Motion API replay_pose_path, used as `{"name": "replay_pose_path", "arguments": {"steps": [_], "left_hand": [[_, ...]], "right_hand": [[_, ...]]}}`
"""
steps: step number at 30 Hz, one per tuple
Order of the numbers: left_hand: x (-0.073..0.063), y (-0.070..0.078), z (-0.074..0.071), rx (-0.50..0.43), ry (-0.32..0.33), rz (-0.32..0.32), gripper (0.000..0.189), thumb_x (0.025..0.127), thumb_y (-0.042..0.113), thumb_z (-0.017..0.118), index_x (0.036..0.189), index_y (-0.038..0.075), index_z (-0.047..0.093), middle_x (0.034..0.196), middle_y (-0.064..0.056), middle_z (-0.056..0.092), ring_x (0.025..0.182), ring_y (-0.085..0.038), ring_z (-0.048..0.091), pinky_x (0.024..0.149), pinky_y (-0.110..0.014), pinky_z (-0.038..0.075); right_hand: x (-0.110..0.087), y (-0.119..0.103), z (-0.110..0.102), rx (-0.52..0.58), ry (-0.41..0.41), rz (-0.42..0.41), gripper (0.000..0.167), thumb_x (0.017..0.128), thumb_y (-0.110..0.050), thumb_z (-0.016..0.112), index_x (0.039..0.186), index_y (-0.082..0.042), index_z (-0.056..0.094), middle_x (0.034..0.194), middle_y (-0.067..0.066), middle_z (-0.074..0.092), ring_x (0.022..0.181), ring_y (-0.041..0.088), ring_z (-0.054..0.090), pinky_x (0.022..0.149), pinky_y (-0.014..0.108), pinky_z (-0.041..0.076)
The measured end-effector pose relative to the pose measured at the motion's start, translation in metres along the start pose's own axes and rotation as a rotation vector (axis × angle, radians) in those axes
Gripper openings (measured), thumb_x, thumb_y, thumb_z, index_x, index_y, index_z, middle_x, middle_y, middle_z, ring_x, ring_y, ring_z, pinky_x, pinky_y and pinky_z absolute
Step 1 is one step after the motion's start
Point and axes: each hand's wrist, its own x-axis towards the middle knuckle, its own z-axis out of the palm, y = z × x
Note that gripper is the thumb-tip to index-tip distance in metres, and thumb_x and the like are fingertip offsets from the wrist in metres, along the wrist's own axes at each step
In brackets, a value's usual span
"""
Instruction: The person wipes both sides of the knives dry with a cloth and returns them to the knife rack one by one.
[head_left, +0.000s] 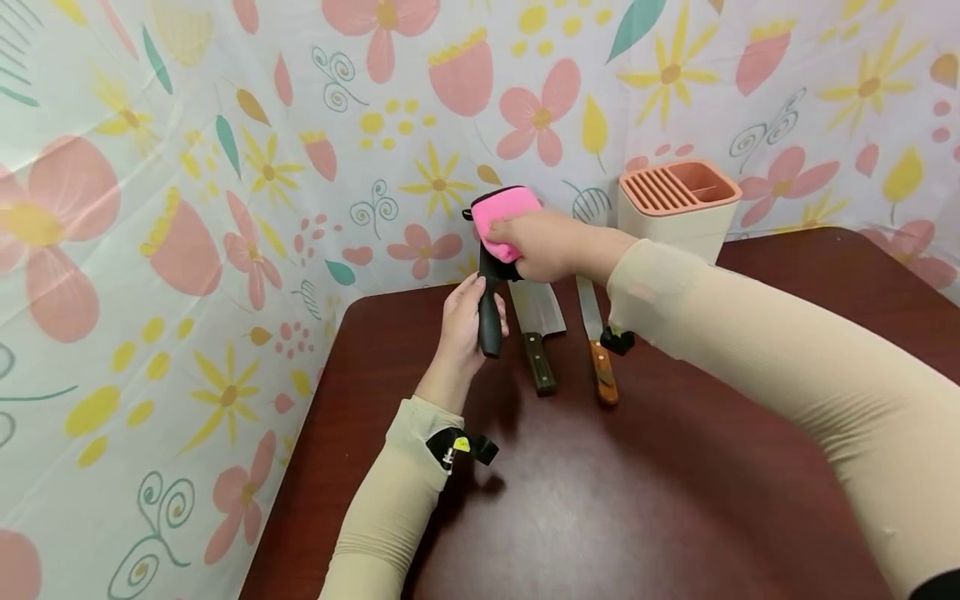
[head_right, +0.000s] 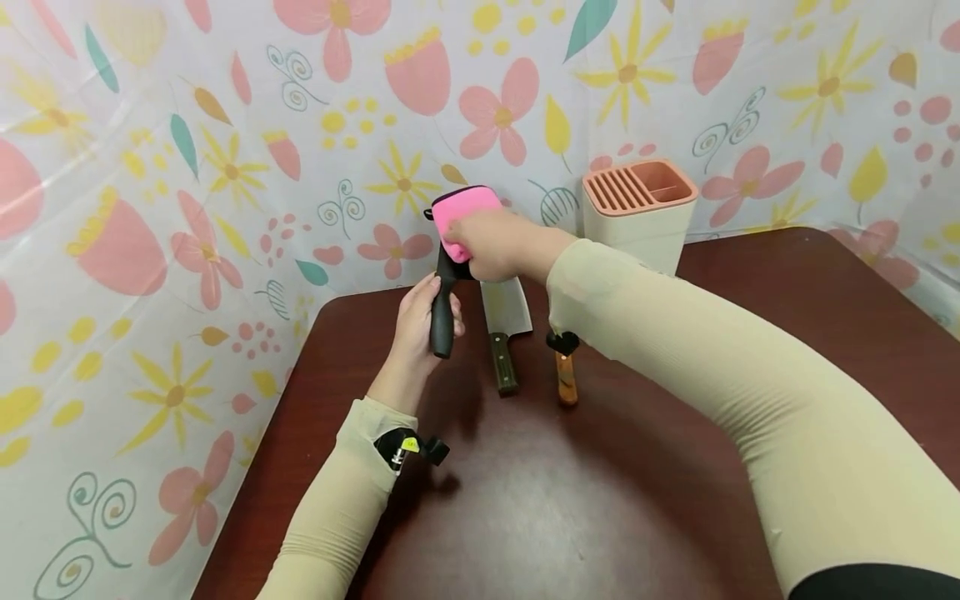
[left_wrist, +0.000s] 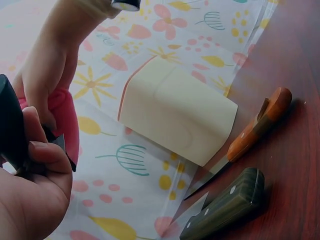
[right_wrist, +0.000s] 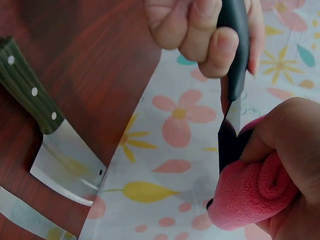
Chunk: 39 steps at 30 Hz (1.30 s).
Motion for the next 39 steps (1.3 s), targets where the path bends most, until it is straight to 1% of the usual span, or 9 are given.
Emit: {"name": "replay_pose_path", "arguments": {"steps": [6, 12, 19, 24, 27, 28, 33, 35, 39], "left_hand": [[0.003, -0.003, 0.001, -0.008, 0.007, -0.005, 0.039, 0.113, 0.025, 0.037, 0.143, 0.001, 0.046, 0.067, 0.000, 0.059, 0.045, -0.007, 0.055, 0.044, -0.020, 0.050], [0.005, -0.006, 0.003, -0.015, 0.003, 0.003, 0.037, 0.113, 0.023, 0.034, 0.138, 0.000, 0.046, 0.066, -0.001, 0.058, 0.045, -0.008, 0.055, 0.043, -0.021, 0.050], [0.007, -0.008, 0.005, -0.011, -0.014, 0.021, 0.031, 0.113, 0.023, 0.034, 0.130, 0.005, 0.052, 0.065, 0.000, 0.057, 0.044, -0.008, 0.054, 0.043, -0.021, 0.050], [0.009, -0.008, 0.004, 0.006, -0.032, 0.034, 0.033, 0.113, 0.024, 0.034, 0.133, 0.005, 0.053, 0.065, 0.002, 0.057, 0.044, -0.007, 0.054, 0.043, -0.021, 0.050], [0.009, -0.009, 0.003, 0.010, -0.031, 0.035, 0.034, 0.113, 0.024, 0.035, 0.133, 0.004, 0.054, 0.064, 0.002, 0.057, 0.043, -0.008, 0.054, 0.044, -0.021, 0.050], [0.009, -0.008, 0.003, 0.008, -0.029, 0.035, 0.033, 0.113, 0.024, 0.035, 0.132, 0.005, 0.054, 0.065, 0.002, 0.057, 0.043, -0.008, 0.054, 0.044, -0.021, 0.050], [0.010, -0.007, 0.003, 0.012, -0.019, 0.042, 0.027, 0.113, 0.025, 0.035, 0.113, 0.008, 0.057, 0.065, -0.001, 0.056, 0.041, -0.009, 0.054, 0.044, -0.023, 0.050], [0.010, -0.006, 0.003, 0.014, -0.015, 0.043, 0.027, 0.113, 0.025, 0.035, 0.111, 0.008, 0.056, 0.065, -0.001, 0.056, 0.041, -0.009, 0.054, 0.044, -0.023, 0.050], [0.010, -0.006, 0.004, 0.019, -0.006, 0.030, 0.032, 0.113, 0.025, 0.036, 0.129, 0.004, 0.054, 0.067, -0.002, 0.056, 0.044, -0.009, 0.054, 0.044, -0.023, 0.050]], "right_hand": [[-0.015, -0.002, 0.007, -0.010, 0.026, -0.065, 0.064, 0.087, 0.003, 0.047, 0.150, -0.003, 0.050, 0.160, 0.018, 0.045, 0.153, 0.035, 0.038, 0.125, 0.053, 0.032], [-0.031, -0.005, 0.014, -0.043, 0.081, -0.149, 0.062, 0.084, 0.005, 0.049, 0.145, -0.001, 0.055, 0.152, 0.018, 0.055, 0.148, 0.033, 0.046, 0.123, 0.049, 0.037], [-0.049, -0.010, 0.016, -0.040, 0.091, -0.205, 0.063, 0.081, 0.006, 0.051, 0.144, 0.001, 0.056, 0.149, 0.017, 0.058, 0.146, 0.034, 0.048, 0.123, 0.050, 0.036], [-0.058, -0.011, 0.017, -0.056, 0.102, -0.246, 0.060, 0.082, 0.005, 0.053, 0.142, 0.002, 0.058, 0.146, 0.017, 0.060, 0.144, 0.036, 0.051, 0.122, 0.050, 0.037], [-0.063, -0.013, 0.017, -0.056, 0.088, -0.248, 0.059, 0.083, 0.004, 0.055, 0.142, 0.001, 0.058, 0.147, 0.016, 0.060, 0.144, 0.035, 0.050, 0.122, 0.050, 0.038], [-0.065, -0.014, 0.016, -0.055, 0.082, -0.250, 0.059, 0.084, 0.004, 0.056, 0.142, 0.001, 0.058, 0.147, 0.016, 0.060, 0.144, 0.035, 0.050, 0.122, 0.051, 0.038], [-0.075, -0.015, 0.016, -0.057, 0.059, -0.265, 0.058, 0.086, 0.003, 0.058, 0.143, -0.001, 0.058, 0.148, 0.016, 0.059, 0.143, 0.035, 0.051, 0.121, 0.051, 0.039], [-0.079, -0.016, 0.015, -0.058, 0.052, -0.271, 0.058, 0.086, 0.004, 0.058, 0.144, -0.001, 0.057, 0.148, 0.016, 0.059, 0.143, 0.035, 0.052, 0.121, 0.051, 0.039], [-0.087, -0.019, 0.011, -0.050, 0.032, -0.264, 0.059, 0.085, 0.005, 0.059, 0.143, -0.002, 0.058, 0.148, 0.015, 0.060, 0.143, 0.035, 0.053, 0.120, 0.051, 0.039]]}}
